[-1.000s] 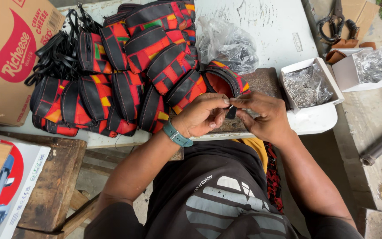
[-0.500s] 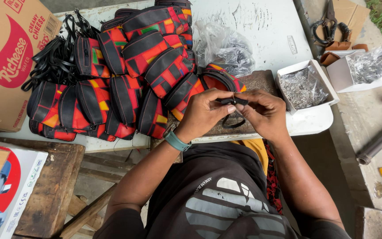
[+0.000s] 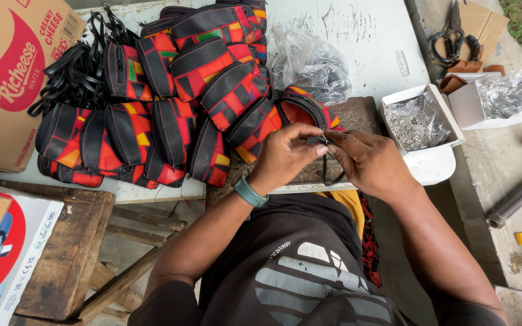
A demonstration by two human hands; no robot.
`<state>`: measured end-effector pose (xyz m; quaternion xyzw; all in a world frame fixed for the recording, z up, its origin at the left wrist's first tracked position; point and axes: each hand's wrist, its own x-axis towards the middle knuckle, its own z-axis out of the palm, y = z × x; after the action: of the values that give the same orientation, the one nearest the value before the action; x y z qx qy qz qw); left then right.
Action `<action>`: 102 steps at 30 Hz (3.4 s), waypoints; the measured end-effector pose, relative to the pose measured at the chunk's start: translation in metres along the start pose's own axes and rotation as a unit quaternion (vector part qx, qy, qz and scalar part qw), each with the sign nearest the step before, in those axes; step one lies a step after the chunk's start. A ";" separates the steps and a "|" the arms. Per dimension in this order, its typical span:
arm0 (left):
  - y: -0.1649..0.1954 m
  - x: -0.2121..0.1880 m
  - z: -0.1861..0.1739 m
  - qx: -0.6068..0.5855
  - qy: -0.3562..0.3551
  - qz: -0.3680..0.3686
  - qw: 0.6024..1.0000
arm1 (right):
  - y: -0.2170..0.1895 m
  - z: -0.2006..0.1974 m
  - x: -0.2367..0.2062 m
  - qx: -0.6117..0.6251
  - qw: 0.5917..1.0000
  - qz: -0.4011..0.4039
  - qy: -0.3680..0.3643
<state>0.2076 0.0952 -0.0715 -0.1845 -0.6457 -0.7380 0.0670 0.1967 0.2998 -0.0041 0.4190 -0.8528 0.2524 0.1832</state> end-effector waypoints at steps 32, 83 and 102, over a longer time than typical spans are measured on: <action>0.044 0.027 -0.011 0.381 -0.224 0.297 0.846 | 0.064 0.052 -0.038 0.780 0.470 0.406 -0.082; -0.095 -0.017 -0.012 -0.034 0.066 -0.244 0.967 | 0.038 0.092 -0.051 0.087 0.993 0.081 -0.004; -0.107 -0.030 0.010 -0.125 0.081 -0.085 0.985 | 0.025 0.075 -0.046 0.084 0.994 0.054 0.034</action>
<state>0.2006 0.1178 -0.1808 -0.0754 -0.5544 -0.8282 0.0323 0.1957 0.2974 -0.0954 0.3774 -0.8432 0.3465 0.1627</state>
